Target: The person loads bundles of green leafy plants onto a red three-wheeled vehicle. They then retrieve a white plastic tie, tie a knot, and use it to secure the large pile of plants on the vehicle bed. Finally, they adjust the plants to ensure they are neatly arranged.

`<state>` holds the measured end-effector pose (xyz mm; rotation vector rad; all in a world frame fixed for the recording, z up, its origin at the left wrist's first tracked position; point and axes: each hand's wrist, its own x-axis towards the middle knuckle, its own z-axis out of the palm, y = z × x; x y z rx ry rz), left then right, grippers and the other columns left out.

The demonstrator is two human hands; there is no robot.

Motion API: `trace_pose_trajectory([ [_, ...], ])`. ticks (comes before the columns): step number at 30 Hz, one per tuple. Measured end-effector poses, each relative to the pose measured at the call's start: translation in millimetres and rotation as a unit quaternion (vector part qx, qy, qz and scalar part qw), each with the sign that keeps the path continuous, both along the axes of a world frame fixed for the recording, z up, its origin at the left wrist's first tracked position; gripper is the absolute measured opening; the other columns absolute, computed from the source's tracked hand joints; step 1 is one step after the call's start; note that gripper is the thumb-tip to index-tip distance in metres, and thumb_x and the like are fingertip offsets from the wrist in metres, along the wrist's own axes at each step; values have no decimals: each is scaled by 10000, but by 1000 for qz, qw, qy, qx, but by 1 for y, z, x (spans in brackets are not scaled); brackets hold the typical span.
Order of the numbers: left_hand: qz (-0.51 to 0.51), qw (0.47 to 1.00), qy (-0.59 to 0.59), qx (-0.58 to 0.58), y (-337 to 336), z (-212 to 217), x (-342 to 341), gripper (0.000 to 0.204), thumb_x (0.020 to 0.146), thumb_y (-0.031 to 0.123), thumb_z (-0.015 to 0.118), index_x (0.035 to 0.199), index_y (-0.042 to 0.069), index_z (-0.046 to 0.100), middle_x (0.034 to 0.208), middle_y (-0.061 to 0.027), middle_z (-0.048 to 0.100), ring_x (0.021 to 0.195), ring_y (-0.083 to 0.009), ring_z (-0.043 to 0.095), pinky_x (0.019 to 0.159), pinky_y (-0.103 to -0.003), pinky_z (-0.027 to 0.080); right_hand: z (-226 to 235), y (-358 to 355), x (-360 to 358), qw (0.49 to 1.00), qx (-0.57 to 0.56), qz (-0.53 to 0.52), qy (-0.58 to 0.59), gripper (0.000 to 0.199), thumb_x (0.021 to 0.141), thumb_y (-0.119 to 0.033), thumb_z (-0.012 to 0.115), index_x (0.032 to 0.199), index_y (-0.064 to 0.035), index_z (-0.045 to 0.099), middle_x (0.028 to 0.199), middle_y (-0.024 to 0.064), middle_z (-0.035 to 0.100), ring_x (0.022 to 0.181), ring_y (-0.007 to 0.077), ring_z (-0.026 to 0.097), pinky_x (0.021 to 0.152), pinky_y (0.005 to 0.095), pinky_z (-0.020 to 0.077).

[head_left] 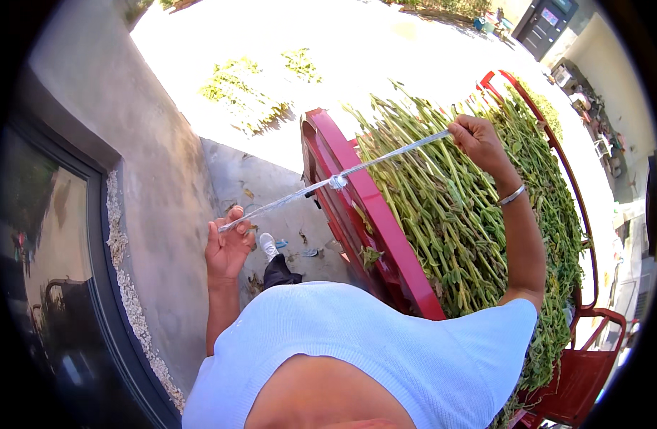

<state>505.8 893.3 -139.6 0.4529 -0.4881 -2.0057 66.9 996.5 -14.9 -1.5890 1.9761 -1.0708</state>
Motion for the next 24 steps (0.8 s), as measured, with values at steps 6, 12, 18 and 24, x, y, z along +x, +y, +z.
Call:
trace_pose_trajectory([
  [6, -149, 974, 160, -66, -174, -47, 19, 378, 969, 393, 384, 688, 141, 395, 599, 36, 387, 443, -70, 288, 498, -233, 284, -9, -165, 50, 914, -139, -90, -371, 228, 927, -157, 489, 812, -13, 623, 708, 75, 635, 442, 23, 401, 374, 167, 307],
  [12, -128, 957, -54, 253, -370, -118, -10, 412, 965, 399, 392, 638, 153, 346, 502, 37, 278, 400, -79, 209, 432, -246, 210, 19, -276, 142, 890, -100, 213, -390, 327, 941, -196, 466, 651, -46, 496, 635, 84, 552, 461, 88, 419, 392, 228, 313],
  [18, -136, 931, -113, 319, -527, -130, -102, 425, 971, 402, 374, 625, 159, 335, 503, 44, 275, 398, -79, 182, 419, -244, 200, 4, -334, 122, 985, -67, 134, -91, 388, 930, -207, 501, 616, -21, 370, 558, 95, 361, 466, 233, 376, 458, 339, 308],
  [24, -207, 929, -168, 257, -648, -123, -242, 413, 972, 422, 347, 641, 177, 345, 498, 46, 286, 406, -96, 202, 400, -258, 199, -19, -374, 53, 994, -104, -20, -26, 357, 898, -165, 554, 627, -17, 373, 553, 134, 346, 481, 303, 390, 479, 398, 308],
])
